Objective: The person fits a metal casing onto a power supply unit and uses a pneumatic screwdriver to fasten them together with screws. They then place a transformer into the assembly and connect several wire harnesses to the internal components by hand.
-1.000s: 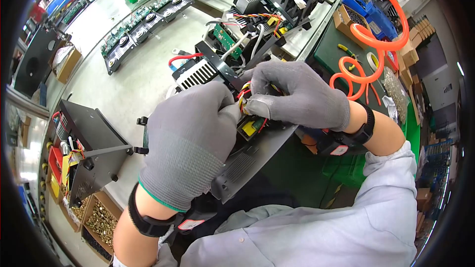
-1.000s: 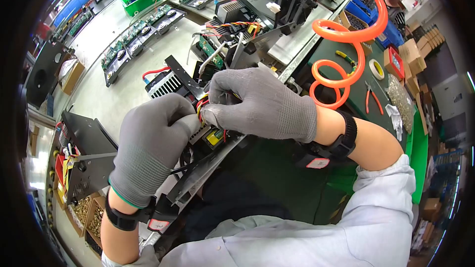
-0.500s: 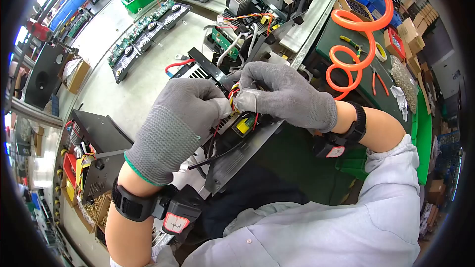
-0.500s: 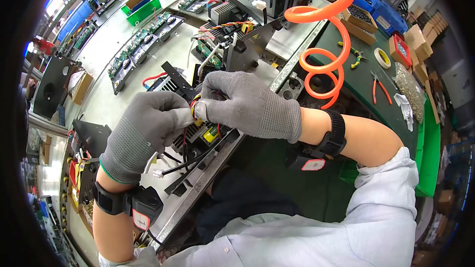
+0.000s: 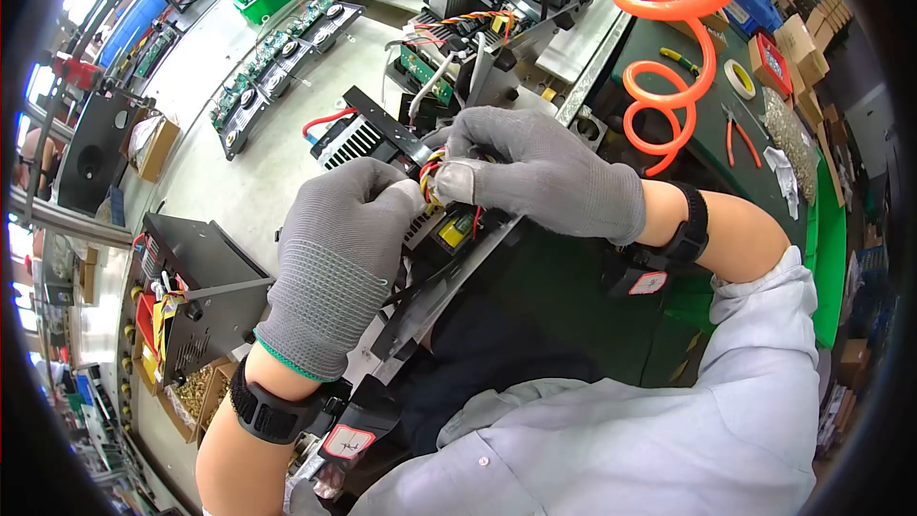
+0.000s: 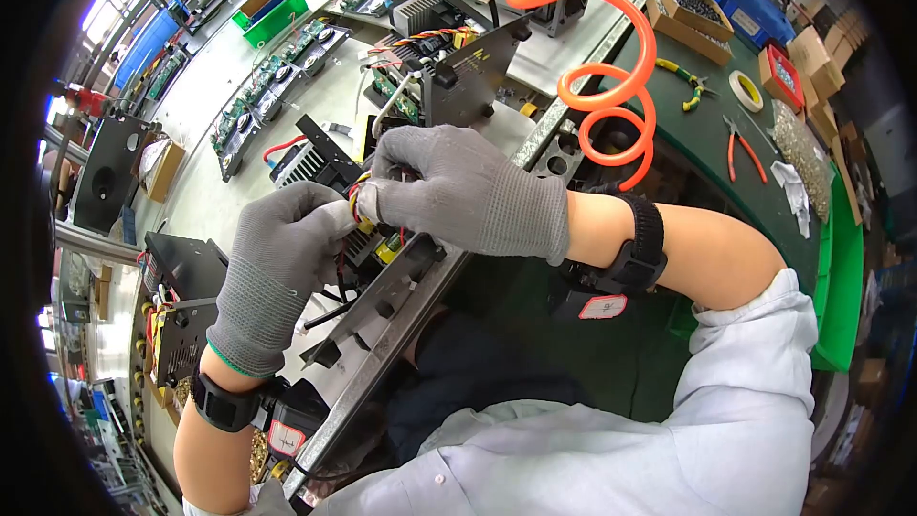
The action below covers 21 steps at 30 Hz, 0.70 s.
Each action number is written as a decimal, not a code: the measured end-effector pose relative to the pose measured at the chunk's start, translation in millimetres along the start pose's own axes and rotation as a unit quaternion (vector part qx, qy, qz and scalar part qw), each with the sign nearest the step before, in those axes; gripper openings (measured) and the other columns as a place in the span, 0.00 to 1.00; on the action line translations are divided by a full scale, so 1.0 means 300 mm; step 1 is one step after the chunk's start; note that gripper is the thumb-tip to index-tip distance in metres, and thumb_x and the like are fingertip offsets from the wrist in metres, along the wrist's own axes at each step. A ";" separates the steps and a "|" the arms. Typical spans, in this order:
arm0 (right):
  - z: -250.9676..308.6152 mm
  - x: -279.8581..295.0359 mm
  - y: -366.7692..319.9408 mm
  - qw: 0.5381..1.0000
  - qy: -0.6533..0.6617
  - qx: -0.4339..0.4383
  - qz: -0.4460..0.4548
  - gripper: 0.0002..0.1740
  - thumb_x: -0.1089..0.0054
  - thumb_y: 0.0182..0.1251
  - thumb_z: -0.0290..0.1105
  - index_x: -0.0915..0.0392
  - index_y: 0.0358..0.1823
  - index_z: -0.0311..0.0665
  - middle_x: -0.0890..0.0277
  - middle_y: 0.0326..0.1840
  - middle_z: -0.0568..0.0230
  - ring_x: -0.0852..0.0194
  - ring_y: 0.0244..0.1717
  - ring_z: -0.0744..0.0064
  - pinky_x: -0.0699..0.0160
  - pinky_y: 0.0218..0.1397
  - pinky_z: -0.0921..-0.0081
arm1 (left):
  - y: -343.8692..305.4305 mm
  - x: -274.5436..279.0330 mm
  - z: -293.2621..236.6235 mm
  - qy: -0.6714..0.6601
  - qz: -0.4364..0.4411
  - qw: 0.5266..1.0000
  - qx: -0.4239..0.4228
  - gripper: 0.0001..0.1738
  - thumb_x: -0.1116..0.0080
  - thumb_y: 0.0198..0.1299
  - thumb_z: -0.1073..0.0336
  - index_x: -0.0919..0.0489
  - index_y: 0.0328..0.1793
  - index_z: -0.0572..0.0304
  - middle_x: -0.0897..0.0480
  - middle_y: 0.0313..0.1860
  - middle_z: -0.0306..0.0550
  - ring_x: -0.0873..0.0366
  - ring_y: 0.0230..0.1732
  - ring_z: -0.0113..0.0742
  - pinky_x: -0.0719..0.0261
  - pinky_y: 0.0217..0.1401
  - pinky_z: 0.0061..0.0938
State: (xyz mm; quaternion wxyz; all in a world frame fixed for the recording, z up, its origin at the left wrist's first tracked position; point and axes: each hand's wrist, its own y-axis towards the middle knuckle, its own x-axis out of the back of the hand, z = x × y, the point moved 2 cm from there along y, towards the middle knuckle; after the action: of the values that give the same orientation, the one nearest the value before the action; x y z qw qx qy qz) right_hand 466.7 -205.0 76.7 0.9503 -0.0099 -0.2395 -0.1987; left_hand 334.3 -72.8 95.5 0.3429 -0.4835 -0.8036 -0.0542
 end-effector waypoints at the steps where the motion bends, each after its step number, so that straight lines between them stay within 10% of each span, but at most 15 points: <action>1: 0.001 -0.002 -0.003 1.000 0.019 -0.004 0.005 0.19 0.40 0.65 0.44 0.26 0.31 0.33 0.30 0.23 0.67 0.32 0.26 0.79 0.33 0.30 0.76 | -0.001 -0.003 0.003 0.001 -0.010 1.000 -0.008 0.15 0.43 0.61 0.61 0.17 0.39 0.68 0.18 0.24 0.52 0.19 0.25 0.32 0.22 0.32 0.30; 8: -0.022 -0.014 -0.002 0.999 0.038 0.024 0.010 0.17 0.42 0.67 0.43 0.29 0.32 0.35 0.33 0.29 0.71 0.39 0.33 0.84 0.38 0.35 0.80 | 0.010 -0.027 -0.006 -0.011 -0.030 0.999 -0.002 0.13 0.42 0.60 0.63 0.15 0.38 0.68 0.18 0.23 0.52 0.22 0.24 0.30 0.24 0.31 0.28; 10: -0.011 -0.017 0.000 0.996 -0.003 0.088 0.003 0.17 0.42 0.67 0.43 0.29 0.32 0.35 0.33 0.29 0.72 0.39 0.34 0.84 0.37 0.36 0.79 | 0.002 -0.039 0.002 -0.009 -0.064 0.997 -0.029 0.09 0.41 0.63 0.67 0.17 0.39 0.68 0.22 0.23 0.37 0.25 0.20 0.19 0.29 0.20 0.17; 12: -0.012 -0.024 -0.001 0.997 0.069 -0.023 0.014 0.16 0.43 0.67 0.42 0.28 0.33 0.34 0.32 0.29 0.72 0.38 0.34 0.84 0.35 0.37 0.79 | -0.021 -0.035 0.000 -0.021 -0.056 0.998 -0.020 0.09 0.41 0.65 0.68 0.16 0.42 0.68 0.20 0.25 0.37 0.23 0.22 0.20 0.26 0.24 0.17; 21: -0.006 -0.013 0.015 1.000 0.008 0.004 0.002 0.20 0.42 0.68 0.45 0.25 0.36 0.32 0.27 0.29 0.63 0.32 0.32 0.77 0.33 0.36 0.74 | -0.058 0.029 0.017 -0.148 0.066 0.986 -0.046 0.17 0.41 0.64 0.68 0.18 0.57 0.67 0.17 0.33 0.41 0.22 0.30 0.23 0.22 0.36 0.20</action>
State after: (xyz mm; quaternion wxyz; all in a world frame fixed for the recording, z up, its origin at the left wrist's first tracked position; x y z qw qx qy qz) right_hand 466.0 -199.6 73.5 0.9525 -0.0054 -0.2329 -0.1961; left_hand 314.9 -73.4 101.1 0.2000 -0.5532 -0.8087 0.0035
